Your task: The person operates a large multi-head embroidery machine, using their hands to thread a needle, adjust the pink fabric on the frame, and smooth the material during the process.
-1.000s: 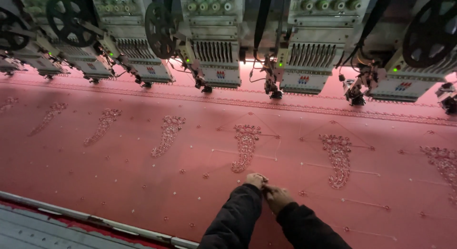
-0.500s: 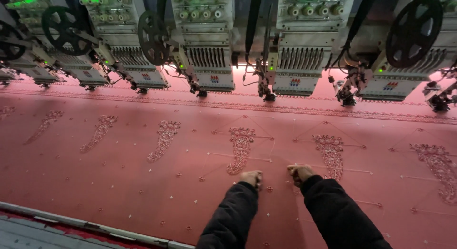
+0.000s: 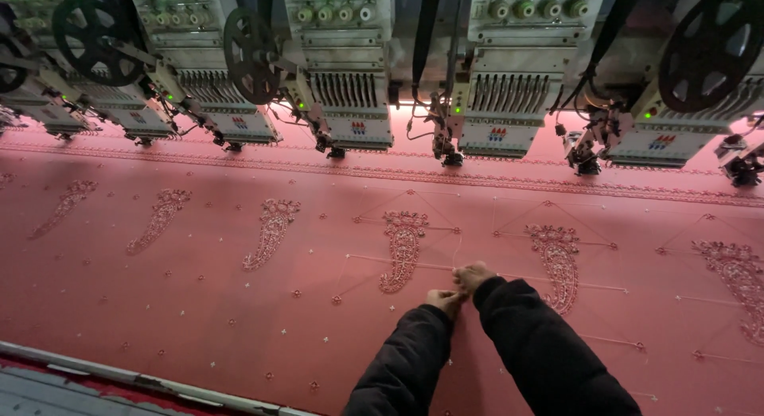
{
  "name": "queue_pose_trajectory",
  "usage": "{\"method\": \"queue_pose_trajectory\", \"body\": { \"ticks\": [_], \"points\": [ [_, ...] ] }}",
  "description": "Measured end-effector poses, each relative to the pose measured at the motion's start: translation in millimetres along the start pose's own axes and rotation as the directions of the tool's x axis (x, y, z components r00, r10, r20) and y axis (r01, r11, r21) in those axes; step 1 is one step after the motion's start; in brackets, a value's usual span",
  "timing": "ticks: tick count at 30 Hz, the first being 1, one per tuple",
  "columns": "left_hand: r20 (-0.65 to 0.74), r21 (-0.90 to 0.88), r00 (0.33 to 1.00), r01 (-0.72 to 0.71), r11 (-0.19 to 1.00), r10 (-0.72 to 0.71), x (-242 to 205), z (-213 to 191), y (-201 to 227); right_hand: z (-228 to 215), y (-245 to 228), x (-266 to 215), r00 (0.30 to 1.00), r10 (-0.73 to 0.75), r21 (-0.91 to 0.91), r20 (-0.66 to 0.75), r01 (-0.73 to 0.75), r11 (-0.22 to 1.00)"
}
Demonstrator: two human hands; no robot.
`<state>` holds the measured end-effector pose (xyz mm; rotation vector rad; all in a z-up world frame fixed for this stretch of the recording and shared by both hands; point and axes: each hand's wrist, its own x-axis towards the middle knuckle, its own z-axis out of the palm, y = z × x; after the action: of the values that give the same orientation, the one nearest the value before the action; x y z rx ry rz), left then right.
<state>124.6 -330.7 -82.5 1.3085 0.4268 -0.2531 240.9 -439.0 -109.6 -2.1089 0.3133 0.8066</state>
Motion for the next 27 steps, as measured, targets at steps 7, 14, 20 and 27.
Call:
{"method": "queue_pose_trajectory", "body": {
  "ticks": [7, 14, 20, 27],
  "points": [
    [-0.112, 0.419, 0.994, 0.041, 0.907, 0.007, -58.3, -19.8, 49.7, -7.7, -43.6, -50.6, 0.992, 0.079, 0.600, 0.094, -0.120, 0.791],
    [-0.024, 0.632, 0.997, -0.042, 0.774, 0.073, -47.6, -19.8, 43.0, -16.8, -32.7, -79.5, 0.995, 0.049, 0.720, 0.085, -0.095, 0.687],
    [-0.132, 0.624, 0.986, 0.002, 0.782, 0.103, -72.0, -38.4, 78.8, -44.0, -27.0, -149.2, 0.922, 0.028, 0.742, 0.387, -0.329, 0.584],
    [-0.082, 0.617, 0.992, -0.021, 0.786, 0.091, -74.7, -41.1, 91.7, -48.9, -8.9, -211.3, 0.885, -0.013, 0.748, 0.465, -0.385, 0.541]
  ]
}}
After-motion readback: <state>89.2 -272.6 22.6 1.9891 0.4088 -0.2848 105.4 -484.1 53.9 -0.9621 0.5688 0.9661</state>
